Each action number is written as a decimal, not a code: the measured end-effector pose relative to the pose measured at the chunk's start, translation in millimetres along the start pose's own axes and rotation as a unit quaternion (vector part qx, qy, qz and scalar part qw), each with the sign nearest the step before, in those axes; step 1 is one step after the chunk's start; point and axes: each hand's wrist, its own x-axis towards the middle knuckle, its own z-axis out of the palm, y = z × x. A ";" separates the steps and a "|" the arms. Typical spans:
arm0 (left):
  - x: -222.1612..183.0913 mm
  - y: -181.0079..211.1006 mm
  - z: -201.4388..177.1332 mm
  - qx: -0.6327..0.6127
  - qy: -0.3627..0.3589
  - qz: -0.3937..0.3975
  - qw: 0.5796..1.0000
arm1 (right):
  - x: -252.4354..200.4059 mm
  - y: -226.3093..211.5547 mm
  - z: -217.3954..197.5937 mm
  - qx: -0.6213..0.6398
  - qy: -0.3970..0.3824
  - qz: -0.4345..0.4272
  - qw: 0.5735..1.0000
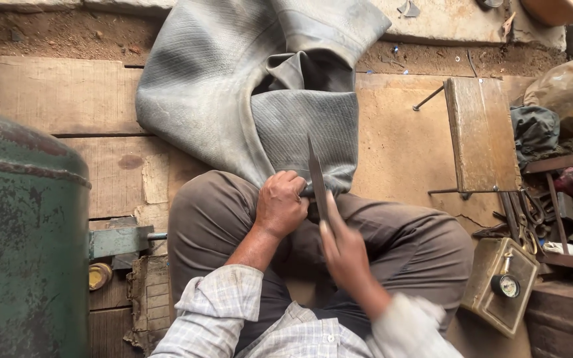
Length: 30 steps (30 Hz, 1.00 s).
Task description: The recorder uses a metal rasp to scrape and roughen the surface of a motorcycle inner tube around a puncture to prepare it for patching.
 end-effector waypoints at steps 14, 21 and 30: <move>4.3 5.7 -0.7 0.021 -0.047 -0.030 0.998 | -10.3 44.2 -33.3 0.323 0.090 0.175 0.926; 5.6 9.5 -6.0 0.014 -0.016 -0.002 1.000 | 11.2 -16.3 -32.9 0.406 0.052 0.053 0.911; 4.6 4.3 -3.4 0.021 -0.040 -0.004 0.999 | -17.0 28.9 13.0 0.232 0.048 0.097 0.967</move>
